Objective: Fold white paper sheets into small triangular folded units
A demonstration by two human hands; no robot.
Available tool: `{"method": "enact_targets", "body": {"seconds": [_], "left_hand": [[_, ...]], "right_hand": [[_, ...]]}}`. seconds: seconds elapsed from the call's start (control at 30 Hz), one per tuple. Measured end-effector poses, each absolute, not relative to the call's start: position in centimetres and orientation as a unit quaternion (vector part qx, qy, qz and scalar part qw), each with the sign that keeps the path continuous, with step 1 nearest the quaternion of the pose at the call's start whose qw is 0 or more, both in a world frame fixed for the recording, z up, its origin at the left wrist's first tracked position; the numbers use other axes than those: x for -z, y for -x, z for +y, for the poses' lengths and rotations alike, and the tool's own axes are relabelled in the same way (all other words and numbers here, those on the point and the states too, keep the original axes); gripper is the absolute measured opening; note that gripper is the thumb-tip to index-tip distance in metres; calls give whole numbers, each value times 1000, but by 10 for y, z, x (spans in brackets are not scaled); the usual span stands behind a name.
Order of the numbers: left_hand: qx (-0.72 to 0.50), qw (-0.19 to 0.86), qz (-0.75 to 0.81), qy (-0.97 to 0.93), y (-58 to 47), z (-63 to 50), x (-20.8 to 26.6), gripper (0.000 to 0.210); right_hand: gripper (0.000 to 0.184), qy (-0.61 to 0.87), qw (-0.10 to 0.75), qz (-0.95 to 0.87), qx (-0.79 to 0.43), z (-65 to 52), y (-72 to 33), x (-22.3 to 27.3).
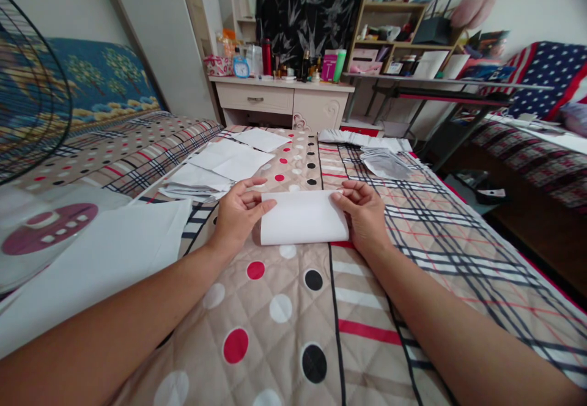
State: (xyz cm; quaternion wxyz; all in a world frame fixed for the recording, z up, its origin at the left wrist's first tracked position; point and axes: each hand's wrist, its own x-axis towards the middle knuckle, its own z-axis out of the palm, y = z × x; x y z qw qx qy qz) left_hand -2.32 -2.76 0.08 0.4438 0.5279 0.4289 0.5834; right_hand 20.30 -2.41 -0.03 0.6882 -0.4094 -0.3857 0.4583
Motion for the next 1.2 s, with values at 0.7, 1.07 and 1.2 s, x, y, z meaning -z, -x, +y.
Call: {"method": "enact_targets", "body": {"seconds": [0.7,1.07,1.2], "left_hand": [[-576,434,432,-542,24,-27,1,52],[-579,445,421,-538,24,-26,2,54],[-574,445,426,-539,25,-26,2,54]], "right_hand": [[38,408,687,-394,-454,-26,-203,0],[38,412,684,-399,-450,-25,-203,0],[37,422,678,-411,-441,-26,-203,0]]}}
